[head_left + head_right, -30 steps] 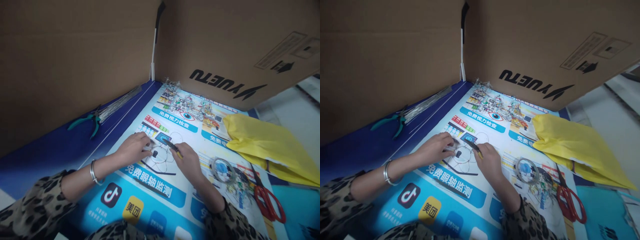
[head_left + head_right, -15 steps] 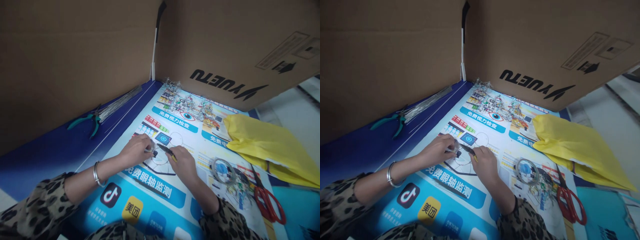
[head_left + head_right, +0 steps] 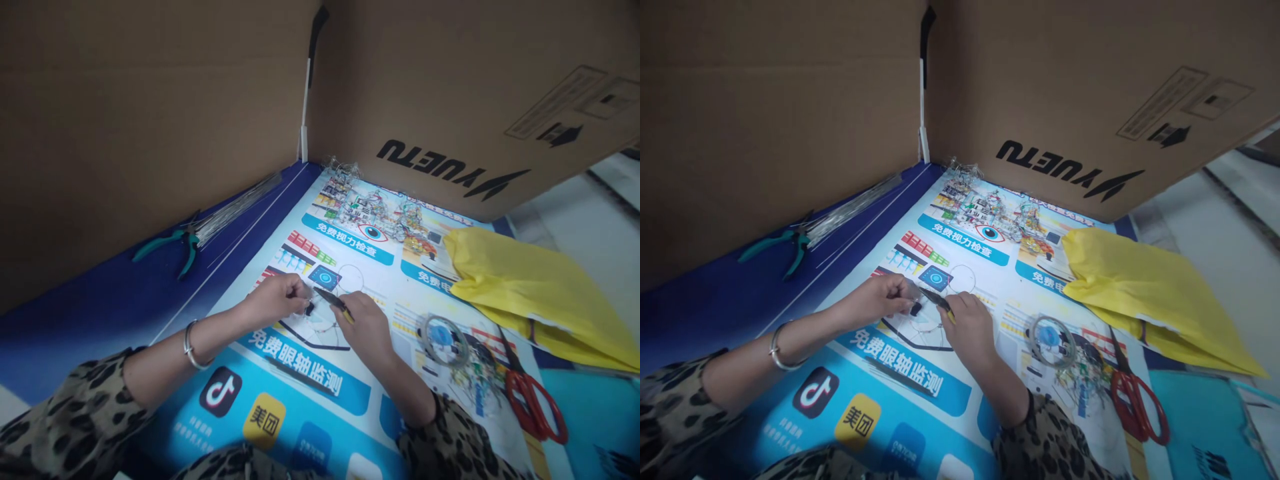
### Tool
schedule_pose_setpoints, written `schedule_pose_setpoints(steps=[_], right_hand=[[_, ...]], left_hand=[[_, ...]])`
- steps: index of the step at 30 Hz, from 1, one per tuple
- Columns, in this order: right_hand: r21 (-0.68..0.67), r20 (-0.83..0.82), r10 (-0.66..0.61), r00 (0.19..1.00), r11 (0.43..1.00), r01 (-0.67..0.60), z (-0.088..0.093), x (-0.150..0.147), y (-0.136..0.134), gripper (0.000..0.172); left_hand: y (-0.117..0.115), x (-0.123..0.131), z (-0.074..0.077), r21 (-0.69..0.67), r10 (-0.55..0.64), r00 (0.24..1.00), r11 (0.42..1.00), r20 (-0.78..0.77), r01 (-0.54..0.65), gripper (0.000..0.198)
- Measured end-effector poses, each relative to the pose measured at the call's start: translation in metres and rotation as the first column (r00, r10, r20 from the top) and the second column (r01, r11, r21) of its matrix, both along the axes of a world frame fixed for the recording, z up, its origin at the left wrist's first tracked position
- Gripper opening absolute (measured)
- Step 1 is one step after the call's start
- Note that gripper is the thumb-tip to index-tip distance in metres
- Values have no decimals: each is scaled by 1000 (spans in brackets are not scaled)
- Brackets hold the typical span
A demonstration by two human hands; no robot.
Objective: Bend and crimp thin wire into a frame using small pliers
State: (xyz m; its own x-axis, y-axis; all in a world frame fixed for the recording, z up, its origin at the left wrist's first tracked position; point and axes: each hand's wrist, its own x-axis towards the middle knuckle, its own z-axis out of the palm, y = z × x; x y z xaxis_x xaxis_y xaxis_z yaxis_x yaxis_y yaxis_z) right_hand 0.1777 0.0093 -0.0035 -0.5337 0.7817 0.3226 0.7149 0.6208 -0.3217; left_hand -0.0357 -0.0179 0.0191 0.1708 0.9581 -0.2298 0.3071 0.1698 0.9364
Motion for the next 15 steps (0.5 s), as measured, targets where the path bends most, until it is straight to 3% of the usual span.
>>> schedule_pose_setpoints(steps=[5, 15], right_hand=[[8, -6, -3, 1000, 1000, 3, -1, 1, 0, 17], [-44, -22, -27, 999, 999, 26, 1, 1, 1, 17]], left_hand=[[0, 3, 4, -118, 29, 987, 993, 155, -11, 19], [1, 6, 4, -139, 49, 976, 990, 213, -19, 22]])
